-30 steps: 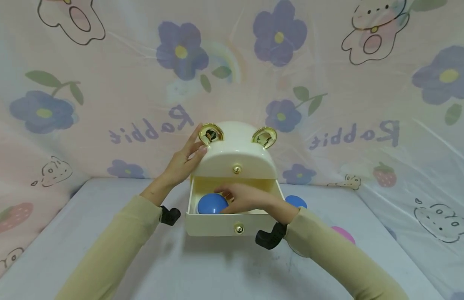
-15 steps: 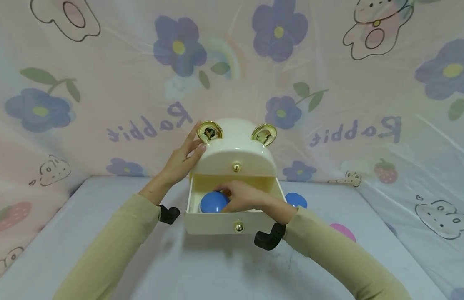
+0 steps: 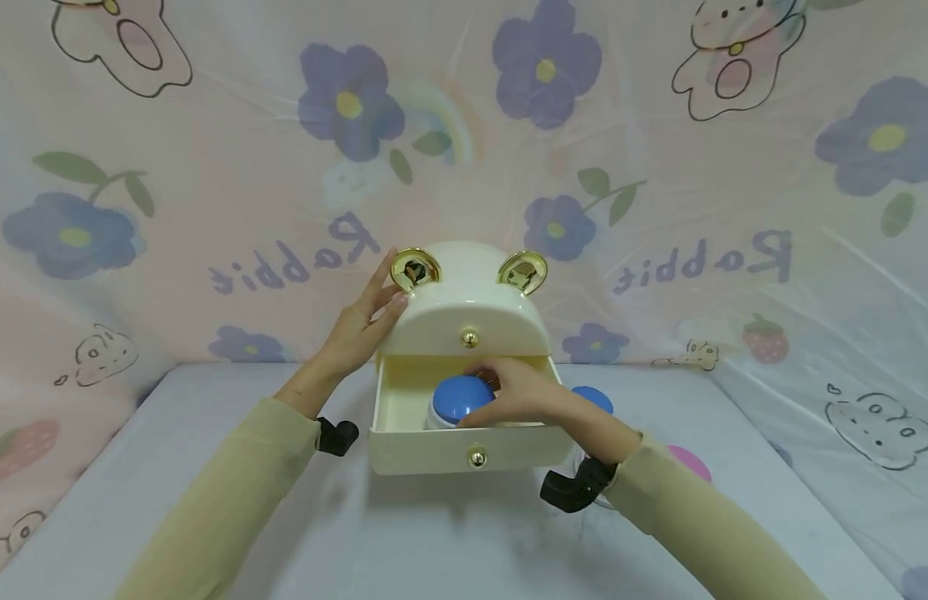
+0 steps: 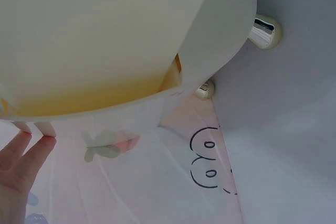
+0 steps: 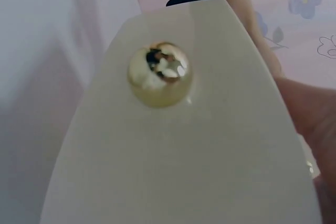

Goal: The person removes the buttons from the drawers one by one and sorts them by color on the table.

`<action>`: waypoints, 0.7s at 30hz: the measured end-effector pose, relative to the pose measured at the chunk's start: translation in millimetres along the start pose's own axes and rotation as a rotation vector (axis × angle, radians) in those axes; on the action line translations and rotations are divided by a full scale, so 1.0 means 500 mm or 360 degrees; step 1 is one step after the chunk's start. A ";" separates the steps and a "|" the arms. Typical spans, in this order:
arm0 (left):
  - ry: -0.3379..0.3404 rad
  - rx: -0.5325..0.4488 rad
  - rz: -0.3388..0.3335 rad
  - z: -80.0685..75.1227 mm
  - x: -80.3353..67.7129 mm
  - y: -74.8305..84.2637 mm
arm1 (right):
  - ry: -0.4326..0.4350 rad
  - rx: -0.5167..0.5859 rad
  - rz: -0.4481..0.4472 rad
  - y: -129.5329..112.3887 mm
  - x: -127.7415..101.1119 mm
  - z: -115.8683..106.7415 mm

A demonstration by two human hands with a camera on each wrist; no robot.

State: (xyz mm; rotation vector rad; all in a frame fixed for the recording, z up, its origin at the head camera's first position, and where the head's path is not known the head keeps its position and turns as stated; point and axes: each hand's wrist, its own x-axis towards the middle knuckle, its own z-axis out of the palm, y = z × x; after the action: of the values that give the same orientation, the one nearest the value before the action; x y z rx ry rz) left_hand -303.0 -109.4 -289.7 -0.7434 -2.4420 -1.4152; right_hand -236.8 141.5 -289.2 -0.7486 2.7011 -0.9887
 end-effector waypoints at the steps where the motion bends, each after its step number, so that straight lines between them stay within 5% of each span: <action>1: 0.0003 -0.0003 0.0002 0.001 -0.001 0.001 | 0.0011 0.0012 0.0004 0.002 -0.004 -0.002; 11: -0.0006 -0.0037 -0.0014 -0.001 -0.002 0.002 | 0.0233 0.0146 0.0012 0.020 -0.048 -0.018; 21: -0.0052 -0.0055 -0.0066 -0.011 -0.029 0.075 | 0.0458 0.0175 -0.0119 0.032 -0.075 -0.021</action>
State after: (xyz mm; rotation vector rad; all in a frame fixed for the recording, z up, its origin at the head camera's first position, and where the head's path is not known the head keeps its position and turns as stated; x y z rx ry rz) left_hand -271.2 -103.6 -264.9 -0.7326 -2.4773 -1.4750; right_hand -214.0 177.0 -291.8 -0.7416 2.8427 -1.3454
